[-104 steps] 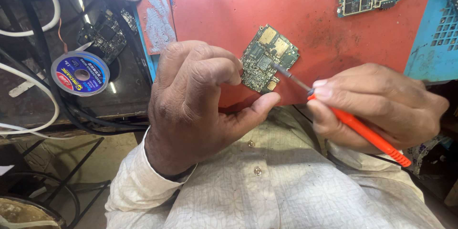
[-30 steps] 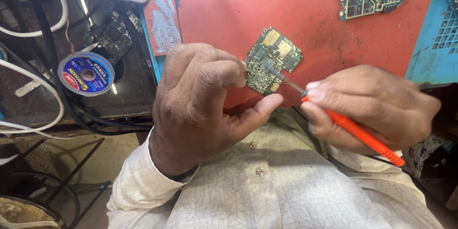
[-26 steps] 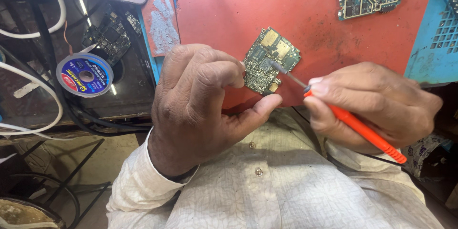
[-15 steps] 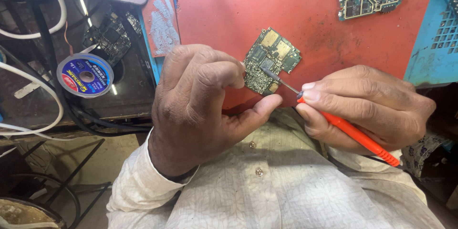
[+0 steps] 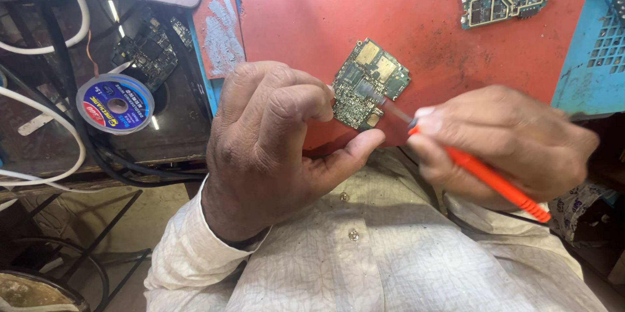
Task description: The person holds a phone motherboard steady on a red work mat with one hand while using a soldering iron with the other, touching the iron tip to points on the board and repositioning the board to solder different areas. At the end they set the iron down and move the board aside on the bench.
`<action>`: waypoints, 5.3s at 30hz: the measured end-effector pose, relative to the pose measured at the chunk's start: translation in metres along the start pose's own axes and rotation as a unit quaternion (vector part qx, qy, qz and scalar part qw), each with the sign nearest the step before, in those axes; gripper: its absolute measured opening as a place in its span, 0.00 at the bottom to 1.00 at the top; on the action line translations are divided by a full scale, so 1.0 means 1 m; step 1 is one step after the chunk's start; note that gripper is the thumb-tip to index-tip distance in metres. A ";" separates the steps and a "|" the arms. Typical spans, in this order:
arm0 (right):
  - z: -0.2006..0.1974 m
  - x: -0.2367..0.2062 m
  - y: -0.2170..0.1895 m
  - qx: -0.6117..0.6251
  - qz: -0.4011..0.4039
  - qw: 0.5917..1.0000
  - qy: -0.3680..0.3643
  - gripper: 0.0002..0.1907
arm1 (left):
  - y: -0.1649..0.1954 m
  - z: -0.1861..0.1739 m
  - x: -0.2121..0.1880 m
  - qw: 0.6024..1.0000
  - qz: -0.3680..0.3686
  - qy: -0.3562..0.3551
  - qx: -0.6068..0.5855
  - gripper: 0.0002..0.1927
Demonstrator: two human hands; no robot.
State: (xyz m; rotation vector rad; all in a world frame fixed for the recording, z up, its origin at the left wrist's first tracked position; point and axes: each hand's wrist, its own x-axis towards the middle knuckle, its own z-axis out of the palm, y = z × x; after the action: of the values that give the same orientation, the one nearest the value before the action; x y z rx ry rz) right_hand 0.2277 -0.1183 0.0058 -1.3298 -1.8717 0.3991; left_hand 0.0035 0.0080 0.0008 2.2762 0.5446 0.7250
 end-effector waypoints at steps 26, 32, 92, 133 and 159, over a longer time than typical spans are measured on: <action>-0.010 0.002 -0.006 -0.007 0.008 1.000 -0.014 0.17 | 0.000 0.001 -0.001 1.000 -0.006 0.008 0.000 0.30; -0.004 0.000 0.001 0.015 -0.009 1.000 -0.008 0.18 | 0.000 0.003 -0.003 1.000 -0.007 0.016 0.004 0.30; -0.007 -0.001 0.005 0.000 -0.014 1.000 -0.019 0.18 | -0.001 0.002 -0.003 1.000 0.000 0.019 0.005 0.29; -0.011 0.000 0.007 0.005 -0.022 0.998 -0.050 0.19 | -0.002 0.002 -0.003 1.000 0.002 0.015 -0.003 0.28; -0.011 0.000 0.007 -0.003 -0.017 0.999 -0.043 0.17 | -0.002 0.003 -0.002 1.000 0.005 0.016 0.001 0.29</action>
State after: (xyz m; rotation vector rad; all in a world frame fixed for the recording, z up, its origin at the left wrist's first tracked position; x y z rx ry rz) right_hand 0.2403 -0.1173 0.0089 -1.3017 -1.9657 0.4394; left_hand 0.0032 0.0065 -0.0029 2.2730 0.5496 0.7679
